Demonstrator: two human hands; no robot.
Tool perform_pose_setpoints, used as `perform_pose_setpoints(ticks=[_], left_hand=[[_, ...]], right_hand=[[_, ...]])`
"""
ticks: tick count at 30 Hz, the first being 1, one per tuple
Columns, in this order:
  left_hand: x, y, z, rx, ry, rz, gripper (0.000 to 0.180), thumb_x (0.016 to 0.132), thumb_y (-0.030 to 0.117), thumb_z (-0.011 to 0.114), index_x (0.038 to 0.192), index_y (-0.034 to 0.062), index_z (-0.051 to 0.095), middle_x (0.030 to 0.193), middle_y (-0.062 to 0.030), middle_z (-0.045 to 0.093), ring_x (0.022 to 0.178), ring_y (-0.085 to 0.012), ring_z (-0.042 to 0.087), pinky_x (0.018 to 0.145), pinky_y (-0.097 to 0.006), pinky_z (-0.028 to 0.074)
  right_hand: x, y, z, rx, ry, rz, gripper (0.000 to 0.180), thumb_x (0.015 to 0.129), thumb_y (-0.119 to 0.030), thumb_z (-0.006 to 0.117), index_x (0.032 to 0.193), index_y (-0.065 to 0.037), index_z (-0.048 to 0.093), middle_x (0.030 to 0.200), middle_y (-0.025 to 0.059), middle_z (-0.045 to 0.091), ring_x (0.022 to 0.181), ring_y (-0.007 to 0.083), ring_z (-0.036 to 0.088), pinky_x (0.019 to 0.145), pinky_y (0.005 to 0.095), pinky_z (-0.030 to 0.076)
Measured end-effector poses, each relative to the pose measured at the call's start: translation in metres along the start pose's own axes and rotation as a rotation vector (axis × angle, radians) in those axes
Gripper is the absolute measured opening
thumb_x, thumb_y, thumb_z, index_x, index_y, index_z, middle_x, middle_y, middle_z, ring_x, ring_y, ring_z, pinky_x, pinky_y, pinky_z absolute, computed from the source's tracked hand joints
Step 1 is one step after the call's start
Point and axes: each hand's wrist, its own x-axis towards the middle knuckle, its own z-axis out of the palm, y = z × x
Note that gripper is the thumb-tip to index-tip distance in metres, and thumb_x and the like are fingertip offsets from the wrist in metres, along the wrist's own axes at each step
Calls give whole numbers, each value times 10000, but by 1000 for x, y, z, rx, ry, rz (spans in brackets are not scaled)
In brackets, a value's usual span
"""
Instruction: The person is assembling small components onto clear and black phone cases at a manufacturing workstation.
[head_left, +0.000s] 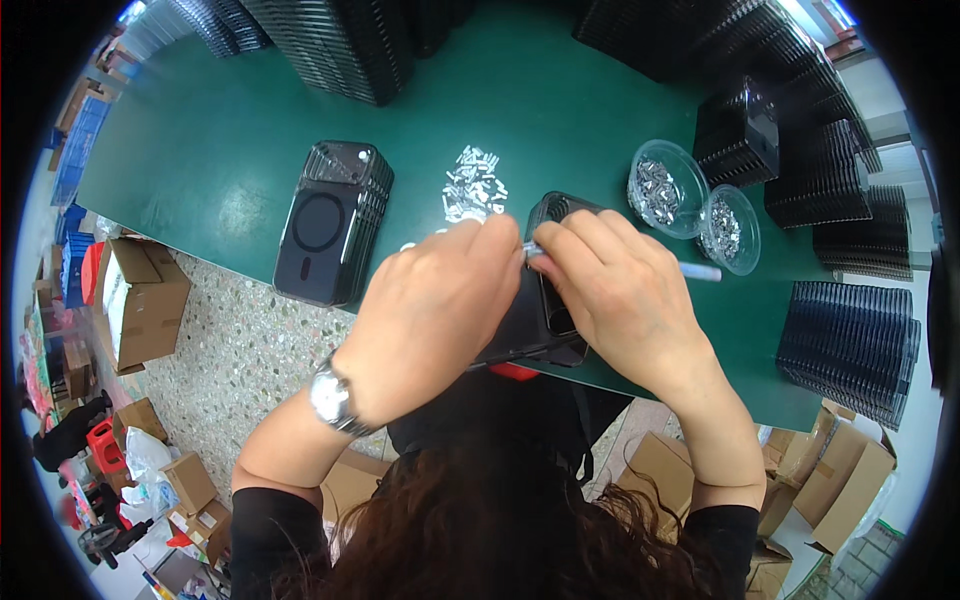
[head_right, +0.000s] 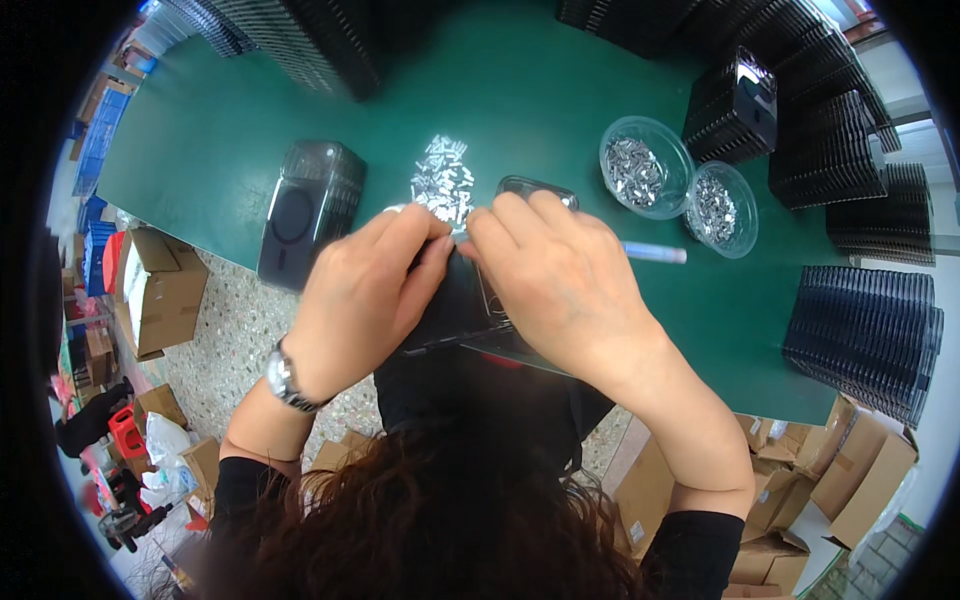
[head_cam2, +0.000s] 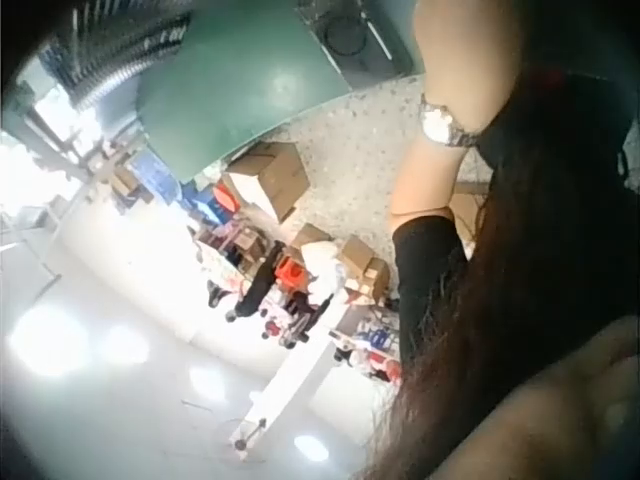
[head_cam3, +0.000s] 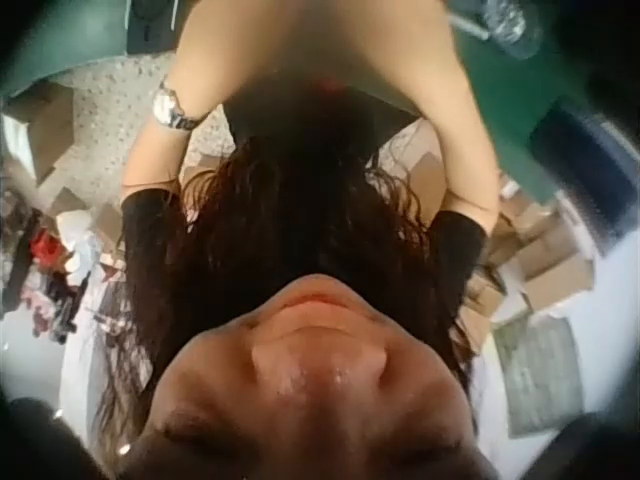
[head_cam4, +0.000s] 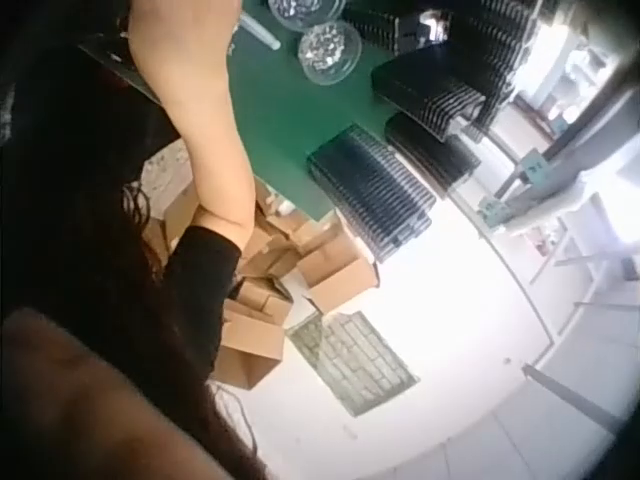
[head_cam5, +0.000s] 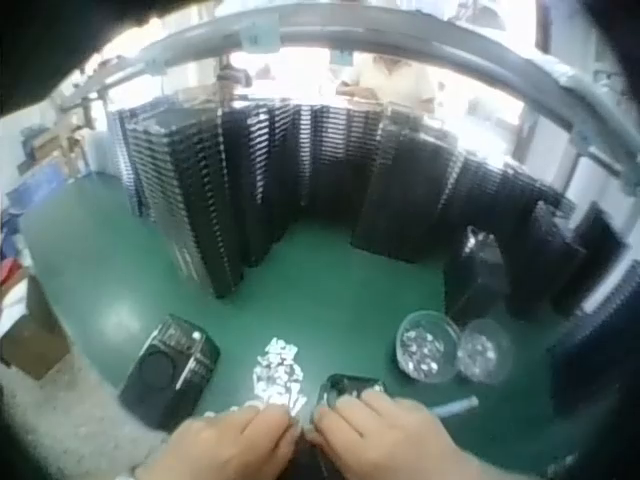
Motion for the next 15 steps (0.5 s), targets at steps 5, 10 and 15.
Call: perform_pose_setpoints(ticks=[5,10,15], left_hand=[[3,-12,-50,-607,-334,-133,325,955,83,743,1249,6,627,1061,-78,720,929,-165,692,841,-309,545],[-2,-26,-54,-930,-649,-456,571,1009,225,685,1499,11,482,1201,-51,629,1033,-108,578,896,-272,490],[-23,-26,-59,-390,-19,-367,627,978,316,736,1506,71,505,1156,-104,652,927,-158,617,820,-315,514]], right_hand=[[-6,18,-9,-37,288,-282,403,836,-219,806,1174,-26,703,1045,99,643,766,233,595,598,345,448],[0,14,-10,-29,357,-317,355,876,-160,794,1192,-18,714,1064,115,661,777,253,618,622,358,485],[-33,33,-13,125,535,152,293,1004,14,660,1294,31,693,1110,134,707,924,226,676,811,299,535]])
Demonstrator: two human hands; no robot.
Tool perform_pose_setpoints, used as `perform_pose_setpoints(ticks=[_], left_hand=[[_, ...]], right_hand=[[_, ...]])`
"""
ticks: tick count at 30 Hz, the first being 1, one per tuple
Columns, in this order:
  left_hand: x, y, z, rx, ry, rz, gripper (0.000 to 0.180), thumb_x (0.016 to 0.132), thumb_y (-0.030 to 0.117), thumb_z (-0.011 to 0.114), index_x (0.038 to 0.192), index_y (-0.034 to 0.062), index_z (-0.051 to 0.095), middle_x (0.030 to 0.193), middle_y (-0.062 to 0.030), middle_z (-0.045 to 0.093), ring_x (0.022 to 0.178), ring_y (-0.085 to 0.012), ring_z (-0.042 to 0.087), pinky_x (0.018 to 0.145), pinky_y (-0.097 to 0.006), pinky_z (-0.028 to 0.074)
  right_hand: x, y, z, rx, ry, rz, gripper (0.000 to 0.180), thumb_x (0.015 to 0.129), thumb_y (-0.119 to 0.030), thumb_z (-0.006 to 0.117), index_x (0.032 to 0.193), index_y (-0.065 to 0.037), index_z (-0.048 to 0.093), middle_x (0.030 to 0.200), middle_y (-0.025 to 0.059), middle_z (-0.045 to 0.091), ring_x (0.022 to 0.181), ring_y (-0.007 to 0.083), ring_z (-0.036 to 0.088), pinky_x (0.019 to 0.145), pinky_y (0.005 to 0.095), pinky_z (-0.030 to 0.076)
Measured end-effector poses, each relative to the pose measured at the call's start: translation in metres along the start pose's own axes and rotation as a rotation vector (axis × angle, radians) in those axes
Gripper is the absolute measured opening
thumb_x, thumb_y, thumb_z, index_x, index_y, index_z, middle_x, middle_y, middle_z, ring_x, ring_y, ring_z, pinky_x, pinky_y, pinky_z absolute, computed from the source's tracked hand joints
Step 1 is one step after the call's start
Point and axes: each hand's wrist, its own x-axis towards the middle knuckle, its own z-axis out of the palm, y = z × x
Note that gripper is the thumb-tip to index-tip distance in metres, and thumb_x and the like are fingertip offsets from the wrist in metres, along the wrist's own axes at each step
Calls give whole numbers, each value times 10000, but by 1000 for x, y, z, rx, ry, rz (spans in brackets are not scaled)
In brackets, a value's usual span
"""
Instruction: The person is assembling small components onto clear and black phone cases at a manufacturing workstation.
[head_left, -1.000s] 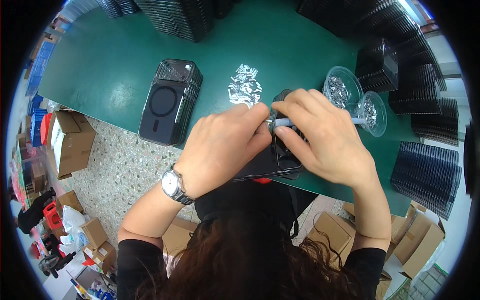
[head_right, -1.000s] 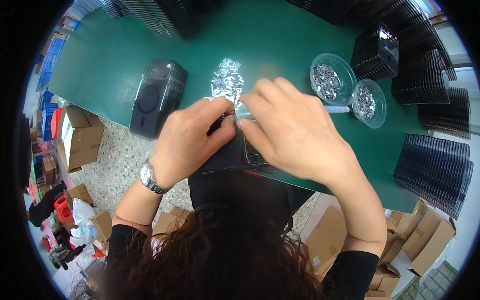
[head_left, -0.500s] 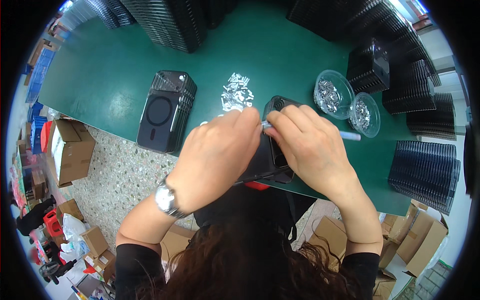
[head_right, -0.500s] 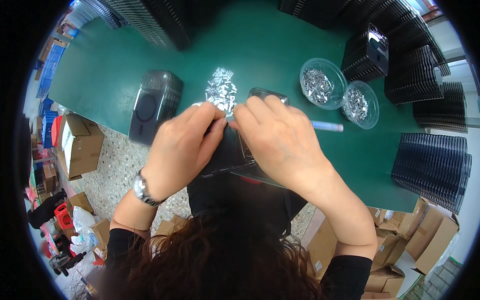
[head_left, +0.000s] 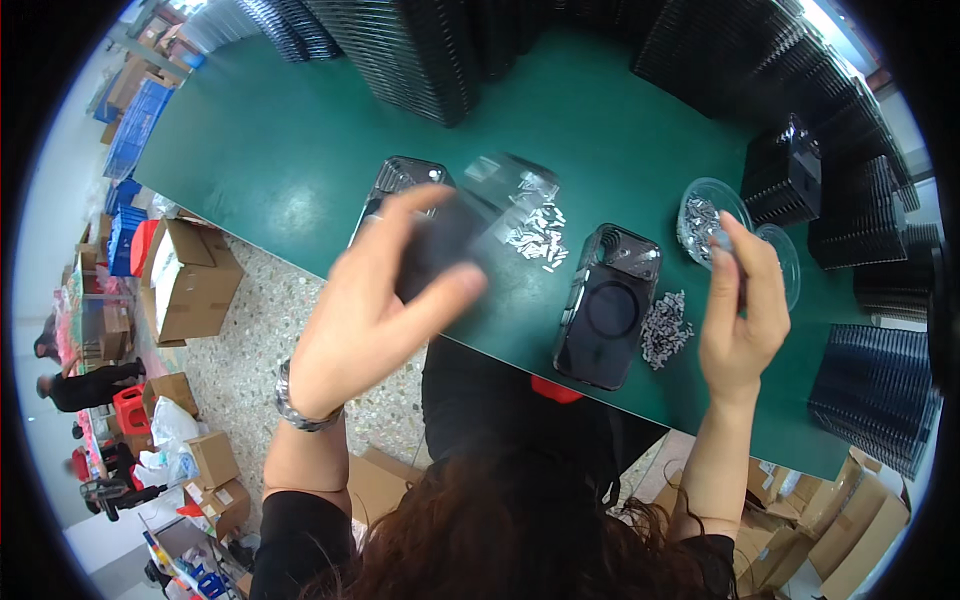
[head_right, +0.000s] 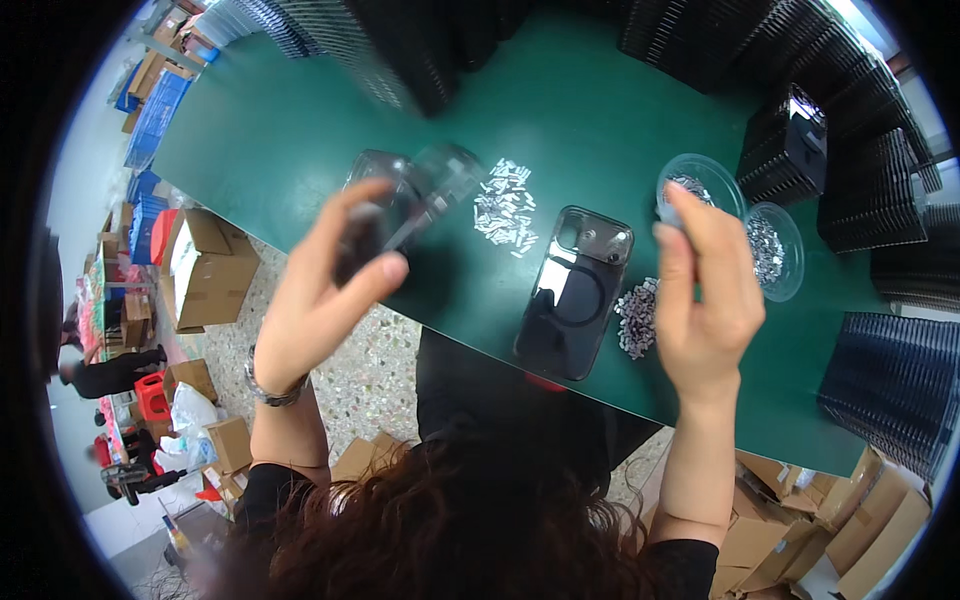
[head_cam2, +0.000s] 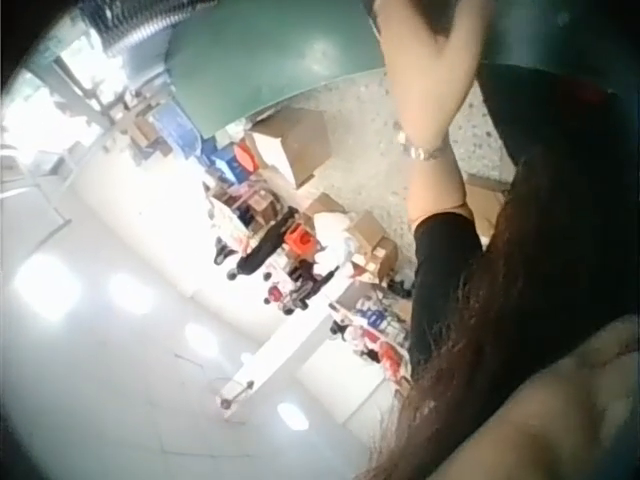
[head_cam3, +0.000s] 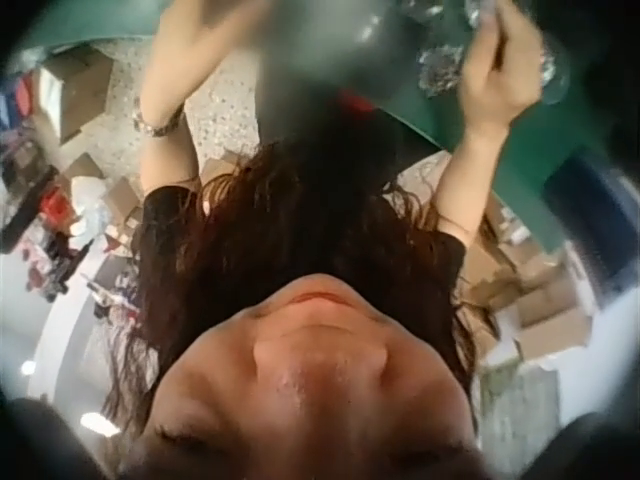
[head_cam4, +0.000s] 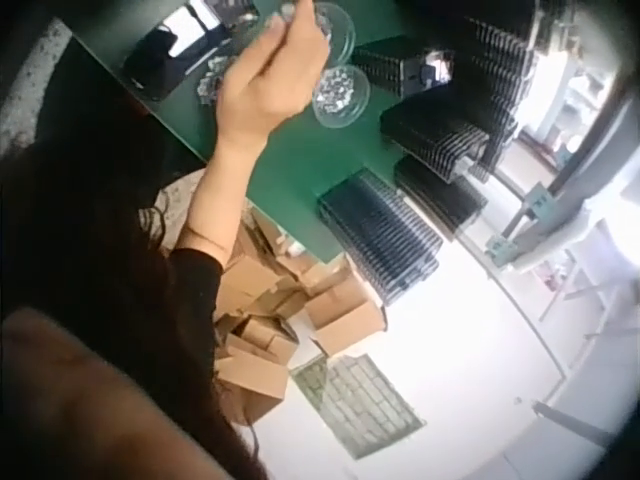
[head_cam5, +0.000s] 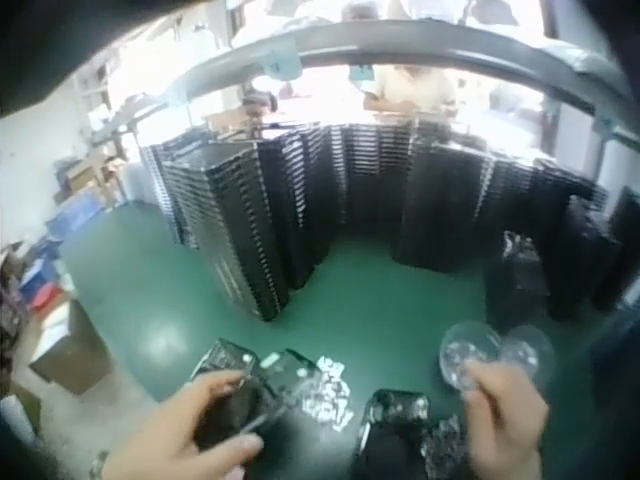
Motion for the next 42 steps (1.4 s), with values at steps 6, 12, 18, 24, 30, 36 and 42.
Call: perform_pose_setpoints(ticks=[6,12,18,24,30,36,42], left_hand=[[9,-59,11,766,340,-136,725,951,442,743,1535,103,480,1101,-237,655,934,-397,697,806,-471,565],[5,-37,15,765,214,-291,829,934,510,745,1593,122,423,1157,-253,646,943,-431,706,792,-489,572],[0,-22,28,794,309,-39,878,919,352,809,1641,107,375,1311,-295,624,1164,-444,637,993,-498,517],[11,38,131,621,-53,260,974,863,422,845,1654,142,351,1531,-271,495,1154,-407,670,873,-447,588],[26,52,157,733,-223,192,990,852,452,817,1667,178,326,1514,-334,486,1000,-430,716,812,-453,604],[32,38,138,380,61,282,942,854,280,745,1674,153,298,1530,-368,439,969,-467,711,803,-469,612],[38,6,76,-1220,-70,-44,981,875,218,695,1686,53,169,1581,-276,432,1274,-463,626,1021,-557,579]], right_hand=[[-46,20,-11,-69,3,285,235,1017,21,643,1241,25,711,1023,121,707,818,176,638,718,274,509],[-86,31,-33,-125,-69,469,225,1016,-19,657,1232,11,713,1098,139,701,910,223,675,787,315,540],[-105,33,-42,-165,-199,691,197,960,-74,720,1147,-15,727,1114,145,694,966,329,707,848,373,554],[-107,44,-38,-112,-270,732,105,954,-79,704,1045,-39,738,1038,111,690,907,367,693,805,425,542],[-98,36,-32,-153,-362,710,107,939,-81,718,1020,-15,737,957,122,672,874,340,680,776,410,524],[-87,34,-21,-333,-458,600,73,940,-86,688,933,-13,679,929,144,651,857,396,666,746,484,517],[-84,38,-20,-359,-499,606,83,932,-87,681,933,-5,676,912,173,655,825,414,658,723,481,519]])
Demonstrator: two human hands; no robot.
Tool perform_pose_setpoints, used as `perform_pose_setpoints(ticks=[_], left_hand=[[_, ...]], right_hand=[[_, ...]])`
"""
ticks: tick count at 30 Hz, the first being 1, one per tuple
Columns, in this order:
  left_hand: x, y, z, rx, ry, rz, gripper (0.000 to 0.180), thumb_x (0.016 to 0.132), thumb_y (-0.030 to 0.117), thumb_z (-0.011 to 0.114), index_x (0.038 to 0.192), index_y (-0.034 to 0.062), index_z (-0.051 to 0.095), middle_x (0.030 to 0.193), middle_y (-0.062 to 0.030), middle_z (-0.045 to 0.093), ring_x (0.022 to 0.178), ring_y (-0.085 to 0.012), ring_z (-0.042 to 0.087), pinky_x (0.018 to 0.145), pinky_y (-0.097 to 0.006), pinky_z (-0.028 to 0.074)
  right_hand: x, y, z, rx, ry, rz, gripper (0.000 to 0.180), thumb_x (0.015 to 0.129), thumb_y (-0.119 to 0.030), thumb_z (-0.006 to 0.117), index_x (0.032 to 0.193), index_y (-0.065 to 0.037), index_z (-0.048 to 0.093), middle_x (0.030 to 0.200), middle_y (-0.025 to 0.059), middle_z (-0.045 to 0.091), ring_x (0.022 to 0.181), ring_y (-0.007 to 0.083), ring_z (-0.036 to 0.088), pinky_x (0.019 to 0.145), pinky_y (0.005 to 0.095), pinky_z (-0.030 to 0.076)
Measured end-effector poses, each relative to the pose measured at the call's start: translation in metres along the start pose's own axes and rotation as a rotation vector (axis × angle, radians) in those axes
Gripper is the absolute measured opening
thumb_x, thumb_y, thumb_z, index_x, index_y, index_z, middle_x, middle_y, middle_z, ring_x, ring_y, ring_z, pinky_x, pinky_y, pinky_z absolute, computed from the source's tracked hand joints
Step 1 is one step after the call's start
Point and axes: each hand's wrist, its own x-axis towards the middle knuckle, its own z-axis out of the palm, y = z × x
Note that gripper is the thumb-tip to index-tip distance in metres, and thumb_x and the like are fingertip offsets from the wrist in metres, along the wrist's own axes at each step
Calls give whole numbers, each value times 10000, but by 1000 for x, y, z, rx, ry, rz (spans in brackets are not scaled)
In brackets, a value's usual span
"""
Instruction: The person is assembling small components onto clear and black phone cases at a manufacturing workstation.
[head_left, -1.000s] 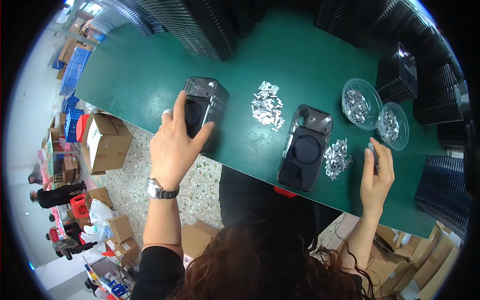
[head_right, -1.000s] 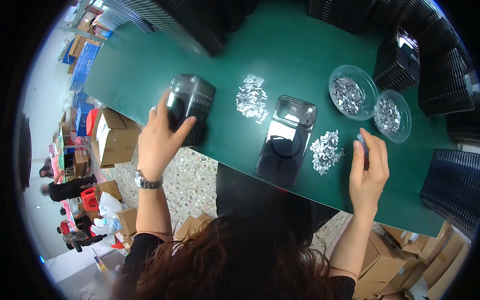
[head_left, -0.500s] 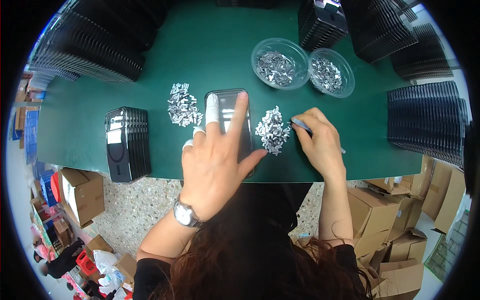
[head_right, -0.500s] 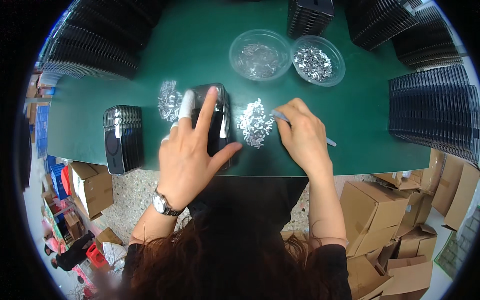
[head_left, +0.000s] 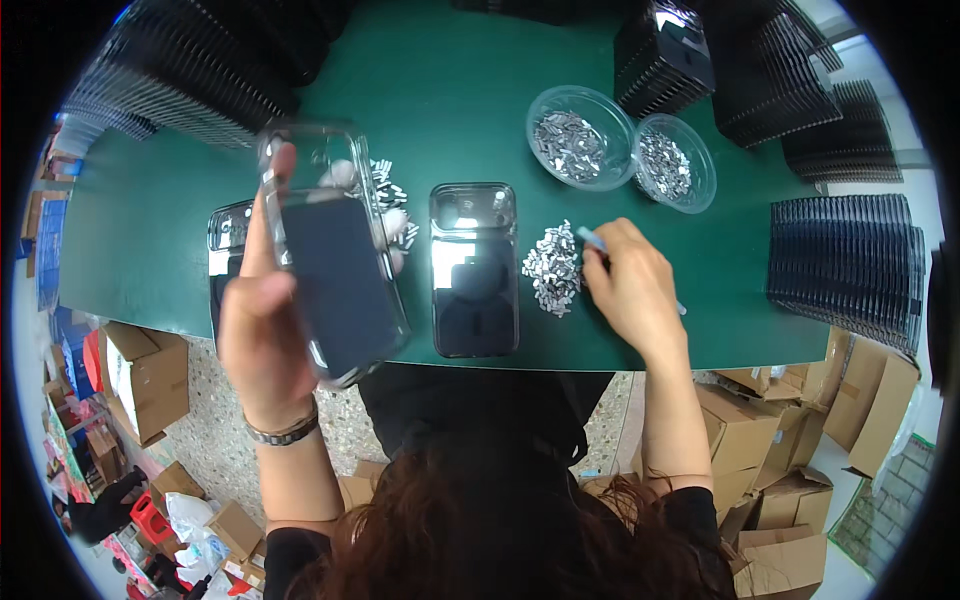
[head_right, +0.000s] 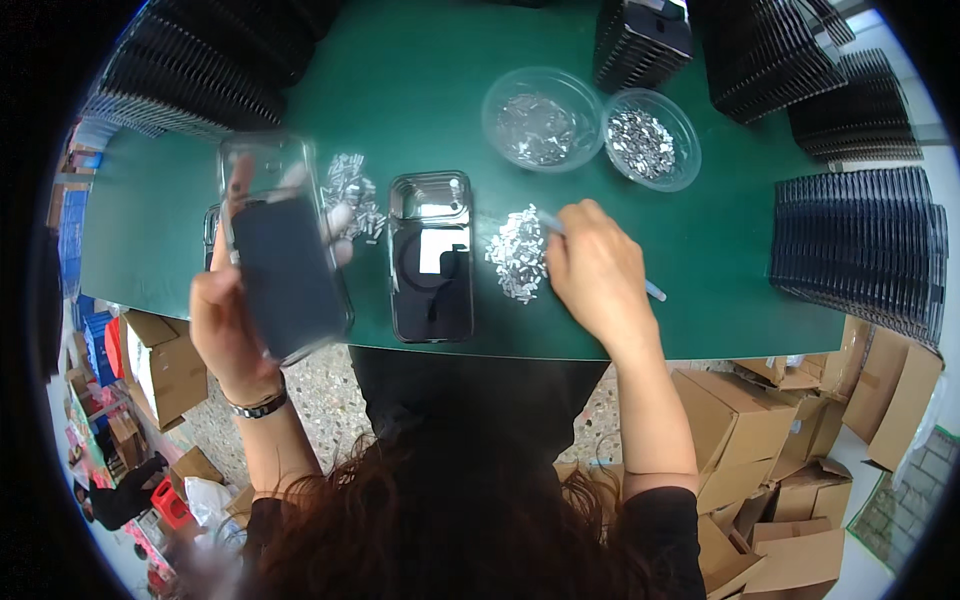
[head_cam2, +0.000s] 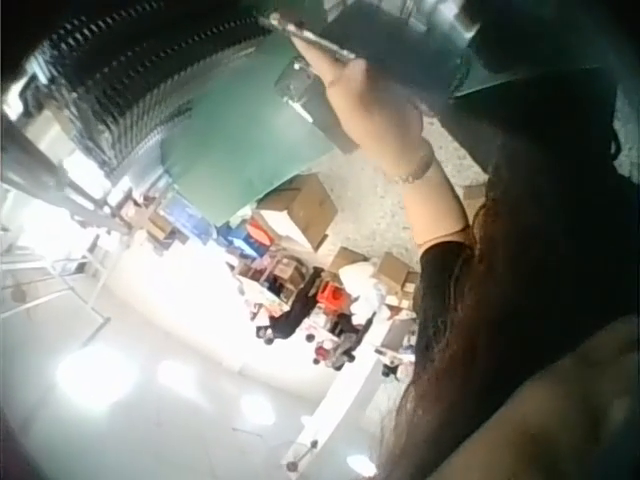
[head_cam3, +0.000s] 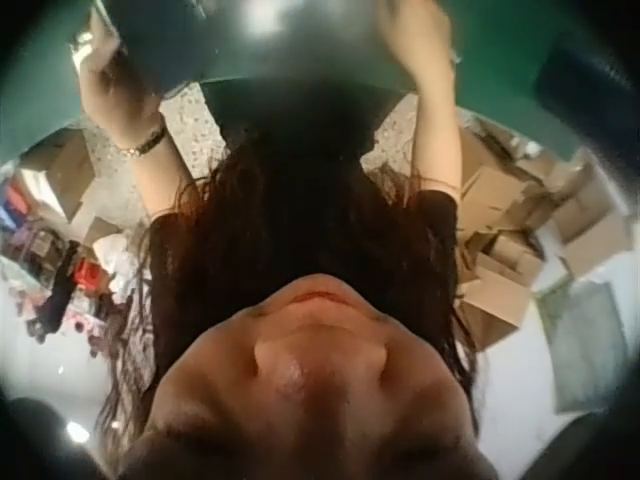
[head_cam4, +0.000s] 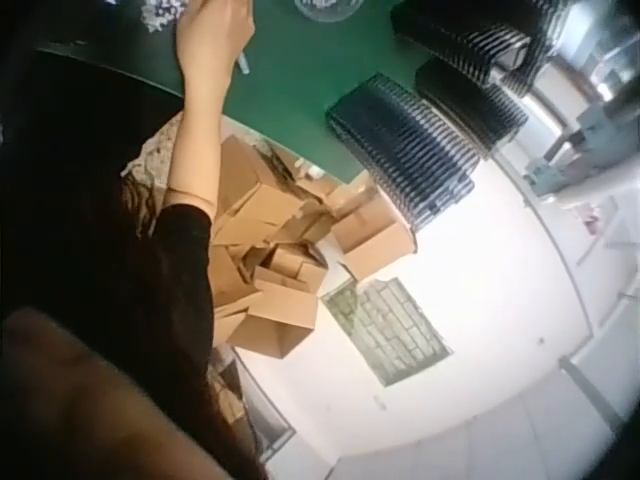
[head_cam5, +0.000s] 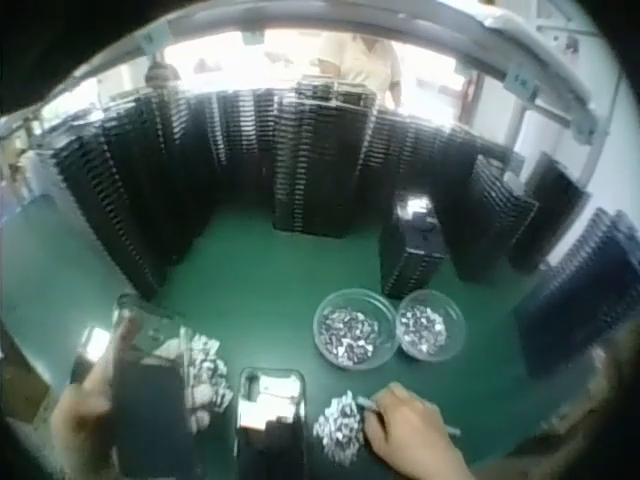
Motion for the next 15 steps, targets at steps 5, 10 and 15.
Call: perform_pose_setpoints(ticks=[5,10,15], left_hand=[[-16,1,-27,27,-80,-193,707,1063,285,550,1643,-5,267,1304,-311,647,1104,-373,728,890,-439,631],[-25,-12,-7,429,43,-128,346,1072,57,582,1412,-4,556,1092,-42,711,868,-76,653,802,-232,525],[-23,-10,-16,1025,-134,-55,224,1038,114,651,1248,48,609,726,-60,633,600,-198,516,587,-347,410]], right_hand=[[-2,-3,-31,585,33,226,47,956,-33,708,935,-7,675,878,31,673,682,87,554,619,267,430],[7,-28,-51,1044,72,79,67,935,91,711,972,44,679,931,24,664,742,33,506,640,206,403],[21,-58,-58,986,-59,-145,183,951,70,719,1130,33,720,1006,63,686,788,61,561,672,221,444]])
